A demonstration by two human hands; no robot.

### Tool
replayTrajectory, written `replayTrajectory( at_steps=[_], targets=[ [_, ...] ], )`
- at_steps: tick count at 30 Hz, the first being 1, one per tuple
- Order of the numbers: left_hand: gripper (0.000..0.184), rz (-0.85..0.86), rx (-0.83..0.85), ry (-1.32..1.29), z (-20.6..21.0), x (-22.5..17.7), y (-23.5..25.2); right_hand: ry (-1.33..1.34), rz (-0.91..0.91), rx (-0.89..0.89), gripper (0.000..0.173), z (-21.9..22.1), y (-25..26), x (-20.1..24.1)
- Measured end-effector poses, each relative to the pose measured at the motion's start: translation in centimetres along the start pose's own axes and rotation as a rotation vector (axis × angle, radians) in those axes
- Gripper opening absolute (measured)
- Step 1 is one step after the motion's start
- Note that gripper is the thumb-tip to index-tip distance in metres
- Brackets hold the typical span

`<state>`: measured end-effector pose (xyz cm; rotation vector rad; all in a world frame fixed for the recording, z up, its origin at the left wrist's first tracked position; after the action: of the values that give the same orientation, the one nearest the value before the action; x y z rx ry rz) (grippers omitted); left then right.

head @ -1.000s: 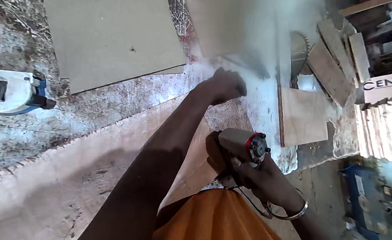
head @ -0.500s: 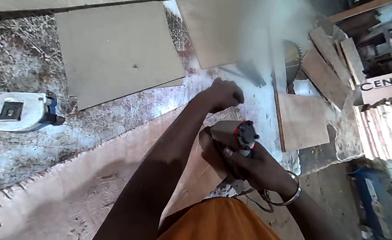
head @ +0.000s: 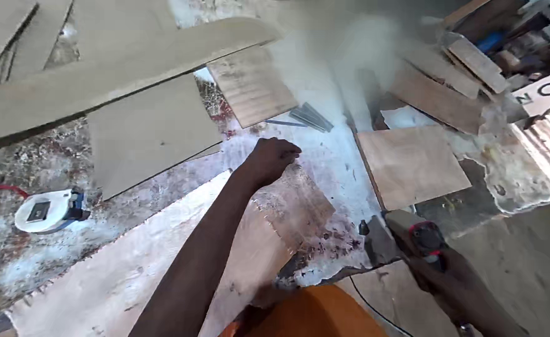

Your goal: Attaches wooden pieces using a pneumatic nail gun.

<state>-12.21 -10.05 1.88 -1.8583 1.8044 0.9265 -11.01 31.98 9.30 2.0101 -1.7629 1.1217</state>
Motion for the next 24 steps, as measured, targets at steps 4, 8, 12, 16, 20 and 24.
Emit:
replayTrajectory(
  at_steps=[4, 8, 12, 16, 20, 24],
  targets=[
    [0.041, -0.311, -0.087, 0.305, 1.4, -3.1, -2.9, -0.289, -0.121, -0.162, 0.077, -7.2, 1.9, -6.1],
    [0.073, -0.489, -0.28, 0.461, 4.9, -4.3, -6.6, -0.374, -0.197, -0.206, 0.078, -10.9, 5.0, -9.3],
    [0.074, -0.456, -0.295, 0.484, 5.1, -4.8, -8.4, -0.453, -0.24, -0.204, 0.066, -12.6, 10.0, -9.7],
    [0.077, -0.422, -0.294, 0.469, 4.5, -4.8, -11.5, -0.458, -0.196, -0.252, 0.073, -15.1, 15.6, -10.4],
    [0.076, -0.361, -0.317, 0.453, 4.7, -5.6, -14.6, -0.491, -0.117, -0.367, 0.072, -20.4, 20.2, -12.6],
    [0.073, -0.312, -0.35, 0.481, 5.1, -6.2, -15.8, -0.529, 0.004, -0.376, 0.067, -26.1, 26.3, -16.5]
  ],
)
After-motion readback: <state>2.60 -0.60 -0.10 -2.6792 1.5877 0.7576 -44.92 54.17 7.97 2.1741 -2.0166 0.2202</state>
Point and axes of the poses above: each hand's wrist, its own y-axis towards the middle knuckle, its own z-axis out of the palm, x = y × z, the point moved 6 cm from there along y, towards the middle knuckle, and after that the axes turned 5 degrees about -x, right-handed, at the moved point
